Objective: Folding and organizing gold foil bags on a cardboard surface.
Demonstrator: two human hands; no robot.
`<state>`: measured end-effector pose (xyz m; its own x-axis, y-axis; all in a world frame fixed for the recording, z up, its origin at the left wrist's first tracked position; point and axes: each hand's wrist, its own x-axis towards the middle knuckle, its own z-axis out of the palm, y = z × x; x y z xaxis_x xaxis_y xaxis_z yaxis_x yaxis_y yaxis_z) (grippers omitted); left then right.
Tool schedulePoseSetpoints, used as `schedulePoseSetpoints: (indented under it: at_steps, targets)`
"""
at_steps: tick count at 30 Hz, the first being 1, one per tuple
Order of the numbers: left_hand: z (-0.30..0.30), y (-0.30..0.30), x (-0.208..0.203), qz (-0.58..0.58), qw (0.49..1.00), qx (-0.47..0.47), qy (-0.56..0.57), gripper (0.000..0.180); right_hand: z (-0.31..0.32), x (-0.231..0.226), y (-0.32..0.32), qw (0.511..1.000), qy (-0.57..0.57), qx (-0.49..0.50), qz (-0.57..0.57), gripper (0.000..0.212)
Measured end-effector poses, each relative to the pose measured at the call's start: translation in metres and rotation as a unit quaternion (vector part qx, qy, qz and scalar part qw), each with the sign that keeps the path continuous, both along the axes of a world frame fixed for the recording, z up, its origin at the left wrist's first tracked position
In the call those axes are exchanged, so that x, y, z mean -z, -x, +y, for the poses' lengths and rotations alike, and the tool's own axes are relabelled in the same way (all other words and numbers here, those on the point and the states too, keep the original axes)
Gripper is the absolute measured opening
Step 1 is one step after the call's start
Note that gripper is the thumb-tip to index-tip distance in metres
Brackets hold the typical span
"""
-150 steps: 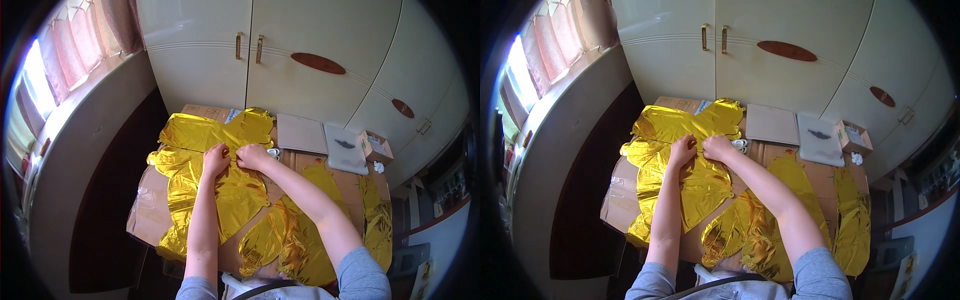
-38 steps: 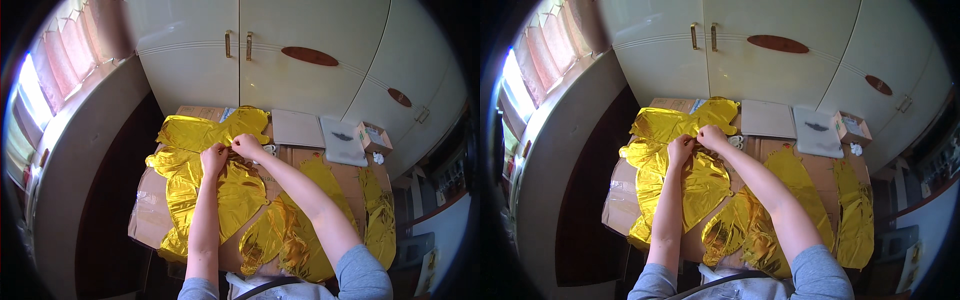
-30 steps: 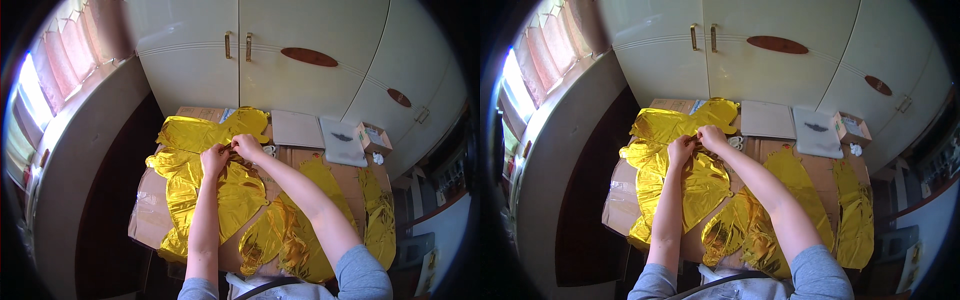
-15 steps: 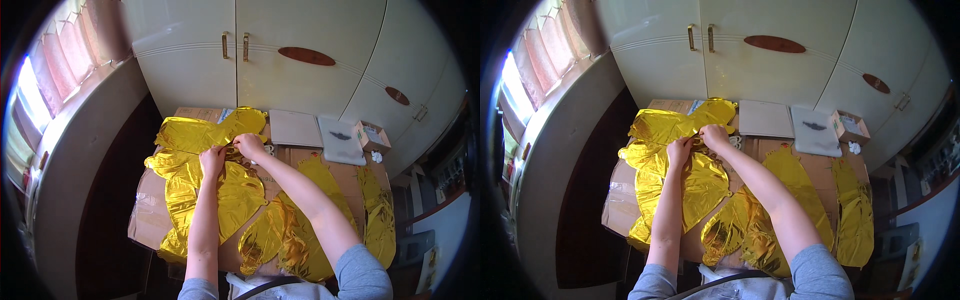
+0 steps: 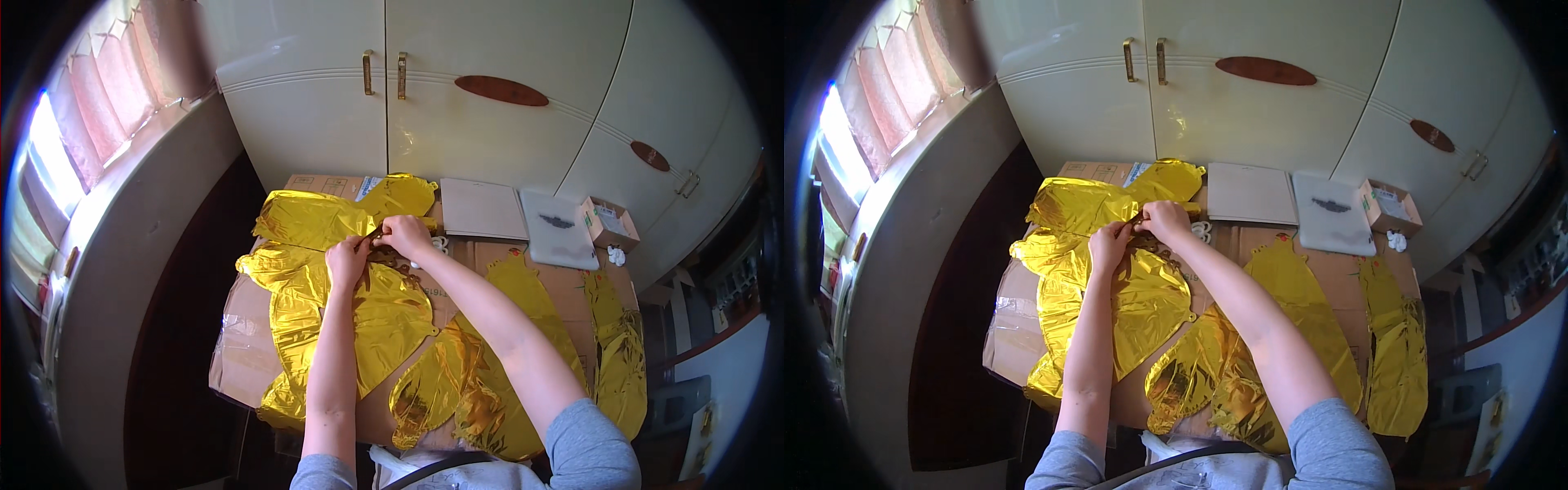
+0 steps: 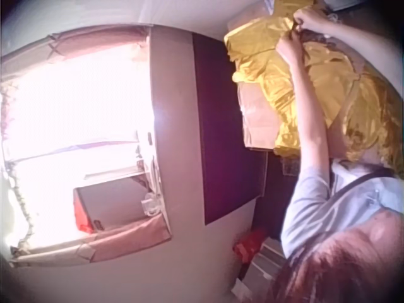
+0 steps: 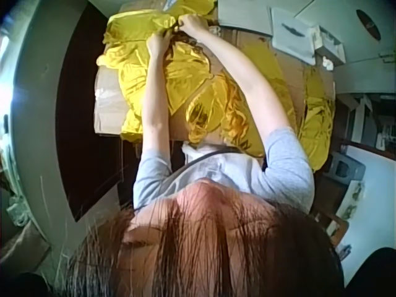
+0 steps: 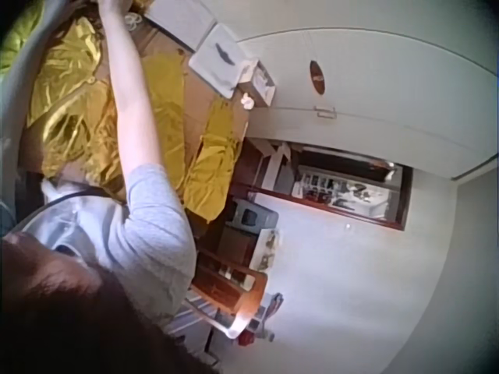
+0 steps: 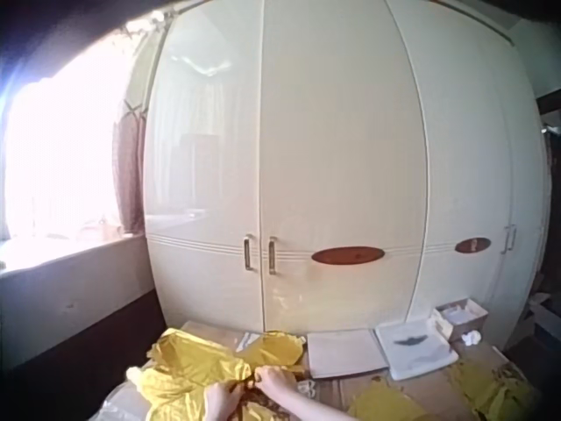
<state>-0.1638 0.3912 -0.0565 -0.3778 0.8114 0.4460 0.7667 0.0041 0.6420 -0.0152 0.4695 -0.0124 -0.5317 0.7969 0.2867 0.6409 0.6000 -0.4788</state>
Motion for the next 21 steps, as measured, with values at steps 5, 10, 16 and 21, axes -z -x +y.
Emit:
schedulePoseSetpoints:
  at_steps: [5, 10, 16, 21]
  targets:
    - [-0.003, -0.003, -0.003, 0.01, 1.0, -0.005, 0.01, 0.024, 0.003, -0.008, -0.01, 0.997, 0.071, -0.014, 0.008, 0.031]
    - [-0.002, -0.003, -0.005, 0.0, 0.999, -0.008, 0.042, 0.026, 0.012, 0.004, -0.016, 0.996, 0.06, -0.059, 0.022, 0.015]
    - [-0.006, -0.008, -0.013, -0.004, 0.999, 0.01, 0.05, 0.033, 0.009, 0.007, -0.007, 0.998, 0.021, -0.043, 0.046, 0.013]
    - [-0.005, -0.009, -0.011, 0.023, 0.999, 0.0, 0.04, 0.03, 0.001, 0.003, 0.0, 0.997, -0.059, -0.048, 0.019, 0.015]
